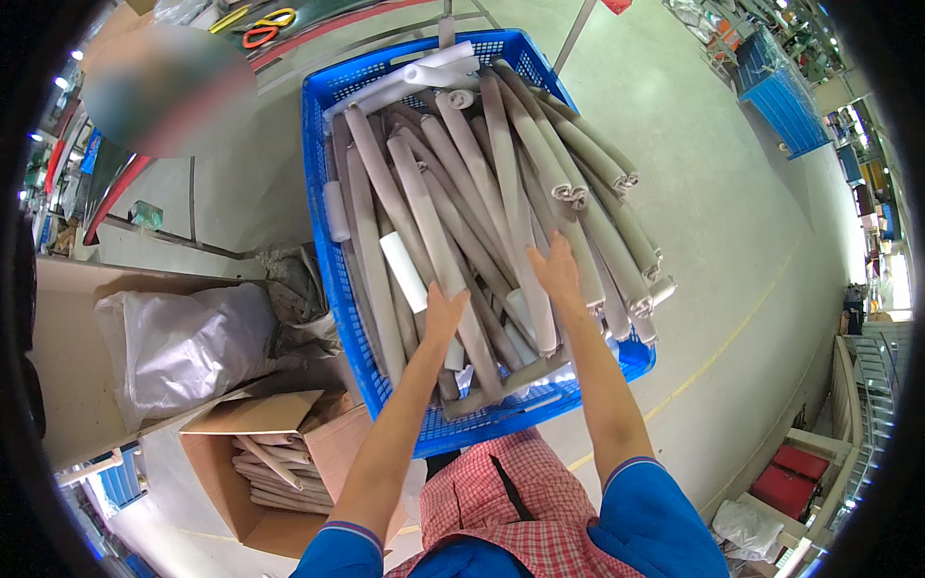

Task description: The person repeatedly picks up bundles of rolled fabric from a cardboard box and places them into a blue plastic basket. The action is continuous and repetitive, focusing on transferring the items between the two containers.

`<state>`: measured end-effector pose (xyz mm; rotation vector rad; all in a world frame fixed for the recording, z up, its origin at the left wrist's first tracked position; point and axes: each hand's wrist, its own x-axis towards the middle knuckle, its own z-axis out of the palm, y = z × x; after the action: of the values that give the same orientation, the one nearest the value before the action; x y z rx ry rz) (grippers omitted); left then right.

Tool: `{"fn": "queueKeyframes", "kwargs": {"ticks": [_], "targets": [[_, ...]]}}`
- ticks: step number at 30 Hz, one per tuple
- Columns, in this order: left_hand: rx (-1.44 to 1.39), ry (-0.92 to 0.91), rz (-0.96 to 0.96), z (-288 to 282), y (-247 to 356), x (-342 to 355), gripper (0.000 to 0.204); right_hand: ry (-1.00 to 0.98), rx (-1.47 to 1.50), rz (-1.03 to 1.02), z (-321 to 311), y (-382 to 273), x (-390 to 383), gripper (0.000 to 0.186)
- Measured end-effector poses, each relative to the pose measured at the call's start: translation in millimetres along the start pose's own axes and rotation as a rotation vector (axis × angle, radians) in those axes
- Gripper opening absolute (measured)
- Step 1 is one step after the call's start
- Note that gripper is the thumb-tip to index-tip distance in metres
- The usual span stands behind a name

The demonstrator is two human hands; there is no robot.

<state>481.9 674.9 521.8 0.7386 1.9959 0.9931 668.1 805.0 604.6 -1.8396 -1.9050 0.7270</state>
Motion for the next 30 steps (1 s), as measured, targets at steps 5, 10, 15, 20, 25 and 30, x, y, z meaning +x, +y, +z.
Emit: {"fn": "queueKeyframes", "kwargs": {"ticks": [5,10,15,20,25,30], "targets": [[0.221,0.121,-0.353,56.0,62.8,-7.8,0.096,-0.317,-0.1,0.326,36.8,46.4,5.8,0.098],[0.174,0.077,-0.526,52.4,47.7,-3.8,0.104,-0.349,0.124,0.352,47.5,50.1,-10.9,0.102],[-0.295,-0.063,-0.291,45.6,32.2,11.6,0.107,-0.591,0.485,0.304,44.3,42.9,-15.7,0.086],[-0.551,-0.222,-0.186,50.4,27.2,6.7,0.094,-0.82,0.705,0.467,56.8,60.2,-10.5,0.087],[-0.58,-0.268,-0.194,41.5,33.5,2.5,0.085,-0.845,0.747,0.661,50.2,54.6,-0.8,0.095],[-0.694,-0.39,-0.267,6.8,51.9,-14.4,0.094,-0.937,0.631,0.473,12.0,36.1,-10.1,0.071]]}}
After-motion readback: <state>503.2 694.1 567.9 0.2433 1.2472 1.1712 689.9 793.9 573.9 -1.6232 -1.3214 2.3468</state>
